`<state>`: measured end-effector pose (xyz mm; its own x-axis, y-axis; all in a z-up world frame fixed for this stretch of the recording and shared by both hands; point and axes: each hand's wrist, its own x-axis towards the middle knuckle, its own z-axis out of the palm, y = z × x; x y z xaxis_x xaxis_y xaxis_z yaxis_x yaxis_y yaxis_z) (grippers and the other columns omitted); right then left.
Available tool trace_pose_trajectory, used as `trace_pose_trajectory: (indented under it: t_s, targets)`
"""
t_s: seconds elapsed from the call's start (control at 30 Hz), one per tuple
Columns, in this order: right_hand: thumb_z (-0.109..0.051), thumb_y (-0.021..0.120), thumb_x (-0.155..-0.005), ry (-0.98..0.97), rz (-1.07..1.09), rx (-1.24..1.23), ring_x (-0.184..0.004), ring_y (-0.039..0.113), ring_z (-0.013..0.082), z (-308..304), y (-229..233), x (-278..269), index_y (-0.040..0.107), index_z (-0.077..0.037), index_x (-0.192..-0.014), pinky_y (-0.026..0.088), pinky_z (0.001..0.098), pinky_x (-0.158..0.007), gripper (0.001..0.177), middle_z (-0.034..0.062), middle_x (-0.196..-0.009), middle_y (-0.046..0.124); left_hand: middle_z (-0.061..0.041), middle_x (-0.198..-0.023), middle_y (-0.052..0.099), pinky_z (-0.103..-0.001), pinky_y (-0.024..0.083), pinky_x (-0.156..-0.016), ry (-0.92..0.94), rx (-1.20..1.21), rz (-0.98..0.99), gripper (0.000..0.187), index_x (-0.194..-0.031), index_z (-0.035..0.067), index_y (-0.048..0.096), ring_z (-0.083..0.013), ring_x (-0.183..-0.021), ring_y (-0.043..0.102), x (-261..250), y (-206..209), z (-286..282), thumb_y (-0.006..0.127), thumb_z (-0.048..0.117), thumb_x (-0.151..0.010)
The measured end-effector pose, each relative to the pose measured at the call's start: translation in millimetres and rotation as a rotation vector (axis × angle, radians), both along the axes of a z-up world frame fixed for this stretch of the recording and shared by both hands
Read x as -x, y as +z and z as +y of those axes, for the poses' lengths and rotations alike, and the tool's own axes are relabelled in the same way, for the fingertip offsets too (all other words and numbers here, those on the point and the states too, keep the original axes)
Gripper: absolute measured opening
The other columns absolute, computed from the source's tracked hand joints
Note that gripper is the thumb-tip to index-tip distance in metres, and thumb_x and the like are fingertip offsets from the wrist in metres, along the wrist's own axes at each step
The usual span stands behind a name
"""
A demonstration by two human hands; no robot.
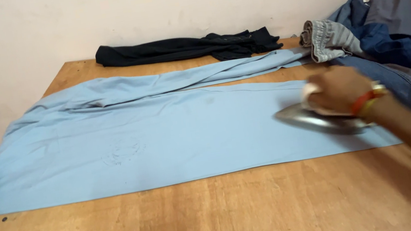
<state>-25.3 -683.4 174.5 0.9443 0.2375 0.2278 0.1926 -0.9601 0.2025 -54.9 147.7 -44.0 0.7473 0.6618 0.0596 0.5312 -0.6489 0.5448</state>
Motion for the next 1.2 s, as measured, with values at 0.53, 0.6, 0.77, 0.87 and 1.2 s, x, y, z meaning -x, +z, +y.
trace_pose_trajectory:
  t_s: [0.53, 0.6, 0.77, 0.87, 1.2]
  targets:
    - [-0.038, 0.063, -0.087, 0.747, -0.144, -0.291, -0.090, 0.075, 0.0291, 445, -35, 30, 0.076, -0.016, -0.093, 0.059, 0.0437, -0.075, 0.026, 0.0110, -0.098, 0.077, -0.029, -0.109, 0.078, -0.055, 0.057, -0.090, 0.100, -0.220, 0.151, 0.067, -0.124, 0.007, 0.079, -0.0461, -0.099, 0.074, 53, 78, -84, 0.038, 0.057, -0.110]
    - [-0.035, 0.062, -0.088, 0.790, -0.107, -0.240, -0.089, 0.076, 0.0275, 448, -34, 44, 0.075, -0.017, -0.092, 0.060, 0.0426, -0.074, 0.022, 0.0100, -0.097, 0.077, -0.031, -0.107, 0.078, -0.054, 0.057, -0.090, 0.106, -0.227, 0.097, 0.064, -0.124, 0.006, 0.079, -0.0466, -0.098, 0.074, 52, 74, -77, 0.042, 0.056, -0.109]
    - [-0.042, 0.067, -0.082, 0.910, -0.056, -0.251, -0.081, 0.073, 0.0331, 383, -31, 61, 0.073, -0.014, -0.084, 0.057, 0.0483, -0.069, 0.029, 0.0129, -0.085, 0.073, -0.033, -0.089, 0.078, -0.052, 0.059, -0.084, 0.056, -0.153, -0.048, 0.070, -0.112, -0.010, 0.079, -0.0455, -0.085, 0.076, 29, 36, -37, 0.047, 0.051, -0.116]
    - [-0.037, 0.068, -0.082, 0.762, -0.003, -0.234, -0.082, 0.071, 0.0371, 308, -28, 42, 0.073, -0.013, -0.086, 0.056, 0.0516, -0.072, 0.025, 0.0150, -0.085, 0.072, -0.036, -0.089, 0.076, -0.053, 0.060, -0.077, 0.112, -0.089, -0.062, 0.069, -0.113, -0.013, 0.076, -0.0473, -0.077, 0.075, 11, 14, -17, 0.046, 0.049, -0.115]
    - [-0.035, 0.070, -0.077, 0.107, -0.089, -0.080, -0.080, 0.073, 0.0410, -14, -10, 1, 0.076, -0.014, -0.109, 0.059, 0.0503, -0.078, 0.038, 0.0214, -0.087, 0.074, -0.039, -0.090, 0.071, -0.054, 0.059, -0.068, 0.108, 0.067, -0.219, 0.073, -0.127, -0.019, 0.062, -0.0454, -0.074, 0.072, -7, -20, 3, 0.045, 0.051, -0.118]
